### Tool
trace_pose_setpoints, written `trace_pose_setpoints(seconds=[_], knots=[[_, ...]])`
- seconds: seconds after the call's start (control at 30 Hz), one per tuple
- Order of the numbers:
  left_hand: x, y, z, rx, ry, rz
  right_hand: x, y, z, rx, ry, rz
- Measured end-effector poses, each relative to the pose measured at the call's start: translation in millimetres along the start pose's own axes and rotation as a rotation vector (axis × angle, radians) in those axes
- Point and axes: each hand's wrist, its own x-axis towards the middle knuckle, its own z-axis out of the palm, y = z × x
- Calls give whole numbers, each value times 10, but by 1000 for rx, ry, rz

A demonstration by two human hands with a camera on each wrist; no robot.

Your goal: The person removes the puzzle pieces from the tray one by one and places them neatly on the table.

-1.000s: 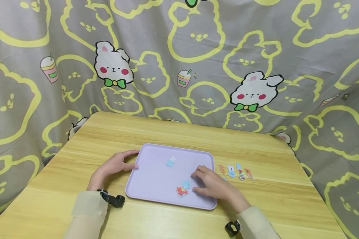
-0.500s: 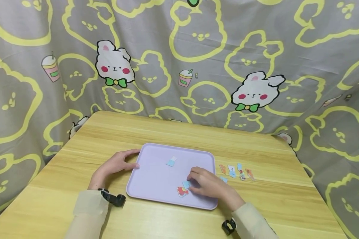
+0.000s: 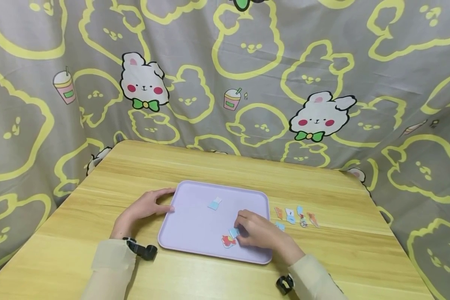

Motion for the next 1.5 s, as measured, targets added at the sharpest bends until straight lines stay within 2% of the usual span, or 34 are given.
trace_pose_setpoints(seconds=[0.13, 0.37, 0.6, 1.03, 1.5], knots=[[4, -5, 10, 2, -1, 4, -15, -4, 10, 24, 9, 19], [4, -15, 22, -3, -4, 15, -48, -13, 2, 165, 21, 142], [0, -7, 27, -6, -3, 6, -65, -1, -2, 248, 62, 167], [3, -9, 28, -2, -5, -1, -139, 32, -36, 248, 94, 169], [13, -14, 24, -13, -11, -7, -347, 106, -82, 220, 125, 216]])
